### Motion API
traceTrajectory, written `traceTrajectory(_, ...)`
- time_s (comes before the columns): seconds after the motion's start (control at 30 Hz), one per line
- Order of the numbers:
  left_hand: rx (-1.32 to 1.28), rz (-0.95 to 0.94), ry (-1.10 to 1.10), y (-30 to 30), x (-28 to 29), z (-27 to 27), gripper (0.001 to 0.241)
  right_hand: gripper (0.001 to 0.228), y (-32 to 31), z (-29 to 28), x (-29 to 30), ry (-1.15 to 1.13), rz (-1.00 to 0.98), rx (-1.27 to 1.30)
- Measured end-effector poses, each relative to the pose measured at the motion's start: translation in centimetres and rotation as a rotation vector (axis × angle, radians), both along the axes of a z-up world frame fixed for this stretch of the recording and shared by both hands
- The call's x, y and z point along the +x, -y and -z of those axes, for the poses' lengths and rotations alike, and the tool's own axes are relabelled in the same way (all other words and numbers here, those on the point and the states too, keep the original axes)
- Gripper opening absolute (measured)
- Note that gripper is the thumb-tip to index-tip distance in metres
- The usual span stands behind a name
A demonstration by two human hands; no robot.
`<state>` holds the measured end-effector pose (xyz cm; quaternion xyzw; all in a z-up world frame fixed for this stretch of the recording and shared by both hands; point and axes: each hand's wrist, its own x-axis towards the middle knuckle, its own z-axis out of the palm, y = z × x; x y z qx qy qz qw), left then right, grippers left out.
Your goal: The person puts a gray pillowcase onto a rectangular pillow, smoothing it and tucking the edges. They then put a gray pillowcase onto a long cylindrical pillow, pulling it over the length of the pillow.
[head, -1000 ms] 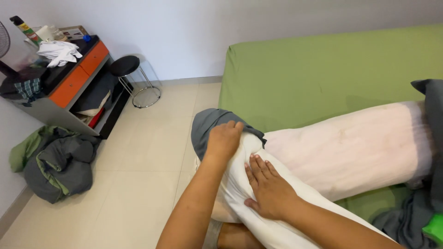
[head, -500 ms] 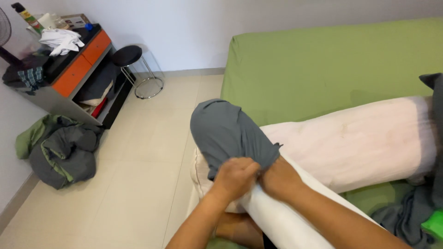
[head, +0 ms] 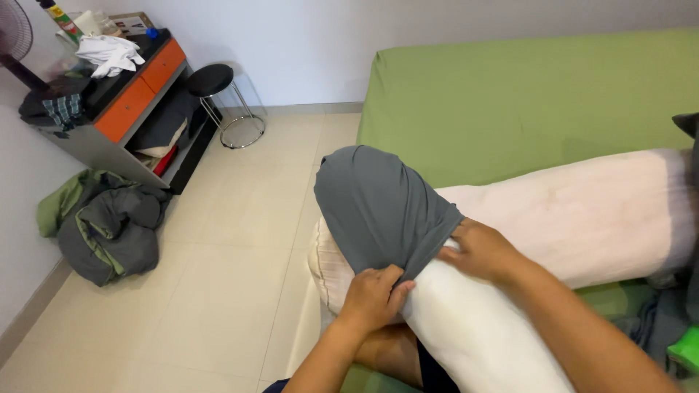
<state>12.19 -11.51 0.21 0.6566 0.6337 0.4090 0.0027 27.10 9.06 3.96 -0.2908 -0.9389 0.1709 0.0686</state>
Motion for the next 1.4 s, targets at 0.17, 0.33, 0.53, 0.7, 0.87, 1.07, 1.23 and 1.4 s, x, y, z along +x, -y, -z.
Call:
traceTrajectory(0.17, -0.13, -0.002, 0.072, 2.7, 0.4, 1.4, 0.027, 0.029, -1.5, -1.9, 1.8, -0.56, 0.104, -0.339)
traceTrajectory(0.33, -0.029, 0.048, 0.06, 3.3, -2.8, -3.5, 0.021, 0.037, -2.6, 1.8, -0.8, -0.533, -0.149, -0.28)
traceTrajectory(0.53, 0.194, -0.202, -0.003, -3.1, -7.9, -7.1, 0.032, 0.019, -2.6, 1.8, -2.5, -0.479, -0.097, -0.308)
traceTrajectory(0.7, 0.05, -0.297, -0.214, -7.9, -8.9, -5.0, 0.039, 0.008, -0.8, 2.8, -0.6, -0.48, -0.138, -0.41)
traceTrajectory(0.87, -0.294, -0.48, -0.042, -8.5, -10.0, -6.5, 0.028, 0.036, 4.5, 0.4, 5.5, -0.347, -0.581, -0.106)
traceTrajectory(1.07, -0.071, -0.606, -0.187, -9.7, -10.1, -6.0, 0.029, 0.041, 4.6, -1.5, 4.7, -0.294, -0.418, 0.036)
traceTrajectory(1.23, -0.088, -0.541, -0.346, -9.2, -9.9, -7.2, 0.012, 0.032, 5.1, -1.1, 3.6, -0.242, -0.295, 0.175)
traceTrajectory(1.4, 0.13, -0.335, -0.329, -6.7, -4.0, -8.0, 0.012, 0.023, 4.1, 2.2, 2.4, -0.184, -0.21, 0.245)
